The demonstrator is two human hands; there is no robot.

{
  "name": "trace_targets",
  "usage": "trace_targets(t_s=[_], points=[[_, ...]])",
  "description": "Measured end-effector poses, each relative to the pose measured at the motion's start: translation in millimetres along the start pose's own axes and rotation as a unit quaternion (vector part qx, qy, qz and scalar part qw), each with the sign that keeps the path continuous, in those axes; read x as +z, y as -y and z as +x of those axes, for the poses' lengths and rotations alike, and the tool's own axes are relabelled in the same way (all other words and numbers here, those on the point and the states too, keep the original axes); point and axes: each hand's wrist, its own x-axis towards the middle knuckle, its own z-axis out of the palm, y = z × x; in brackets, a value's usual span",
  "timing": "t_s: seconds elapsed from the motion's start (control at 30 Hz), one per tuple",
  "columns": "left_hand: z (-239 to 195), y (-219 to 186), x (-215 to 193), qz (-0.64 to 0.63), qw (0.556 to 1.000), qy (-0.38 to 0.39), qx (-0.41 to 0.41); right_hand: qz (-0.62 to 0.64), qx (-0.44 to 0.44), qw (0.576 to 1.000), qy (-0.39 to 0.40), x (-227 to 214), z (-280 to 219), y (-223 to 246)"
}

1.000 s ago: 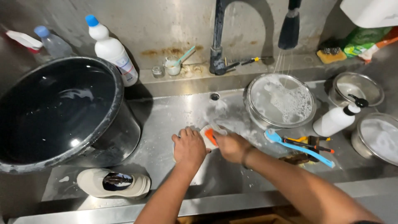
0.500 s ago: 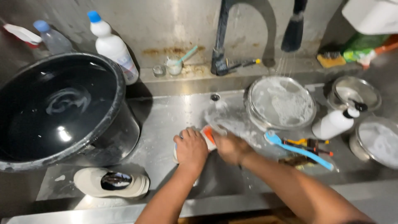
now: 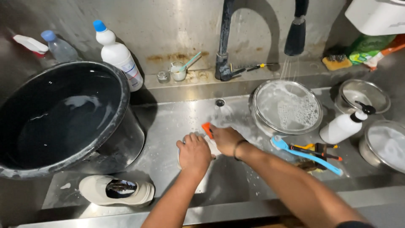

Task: The person scrubs a white sneaker with an orange brush under running water in a stainless steel sink. They apply soap from a pump bottle and continue scrubbing the sole and sides of the shoe, rinsing it periodically.

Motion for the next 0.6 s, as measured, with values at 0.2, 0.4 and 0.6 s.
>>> trace_targets(t_s=[0.2,0.4,0.6], points=[[5.5,-3.5,-12.7,-0.002,1.000,0.016,-0.019,-0.050,0.051,0.995,0.076,-79.6,-96.9,55.8],[10.3,4.0,-25.9,-0.002,0.999,0.045,-0.011,-0.167,-0.088,0.977,-0.102,0.6,-56.8,10.1],[-0.9,-8.8,-29.7,0.007,0.999,-0.043,-0.006,-0.026,-0.026,0.999,-0.021,-17.5,-32.4,8.2]])
